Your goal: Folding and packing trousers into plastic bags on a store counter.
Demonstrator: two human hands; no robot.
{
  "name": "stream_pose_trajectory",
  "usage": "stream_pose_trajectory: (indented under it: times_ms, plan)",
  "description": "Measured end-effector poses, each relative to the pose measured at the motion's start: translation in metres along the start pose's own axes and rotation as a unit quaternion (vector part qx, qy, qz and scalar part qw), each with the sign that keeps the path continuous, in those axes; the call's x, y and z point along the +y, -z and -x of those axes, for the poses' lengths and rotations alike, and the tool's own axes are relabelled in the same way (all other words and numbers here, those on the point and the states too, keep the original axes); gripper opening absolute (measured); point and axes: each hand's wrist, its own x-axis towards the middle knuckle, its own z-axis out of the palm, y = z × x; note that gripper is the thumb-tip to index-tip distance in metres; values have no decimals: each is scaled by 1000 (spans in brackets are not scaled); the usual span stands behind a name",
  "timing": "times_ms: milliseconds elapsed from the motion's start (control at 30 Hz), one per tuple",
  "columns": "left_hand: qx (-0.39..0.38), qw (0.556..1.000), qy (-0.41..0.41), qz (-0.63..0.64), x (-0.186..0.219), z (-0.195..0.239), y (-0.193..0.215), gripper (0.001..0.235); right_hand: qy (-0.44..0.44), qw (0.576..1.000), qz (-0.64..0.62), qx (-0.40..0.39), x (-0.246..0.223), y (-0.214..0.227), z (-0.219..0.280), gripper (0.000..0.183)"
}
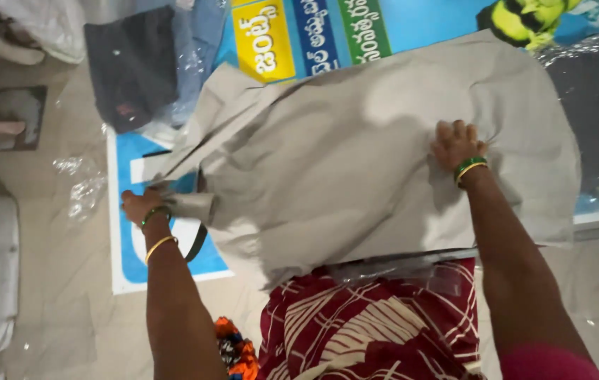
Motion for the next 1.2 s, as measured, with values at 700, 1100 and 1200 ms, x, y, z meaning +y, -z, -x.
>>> stream_pose_trajectory:
  times_ms: [700, 1100, 1200]
  plan:
    - [-162, 934, -226, -226, 55, 75, 20, 40, 163, 958, -32, 233, -81, -90, 124, 60]
    - [-390, 842, -140, 345, 313, 7, -162, 51, 127, 970, -46, 203, -90, -82, 130, 59]
    - [-305, 828, -437, 174, 235, 56, -176, 83, 131, 969, -48, 202, -89, -80, 131, 59]
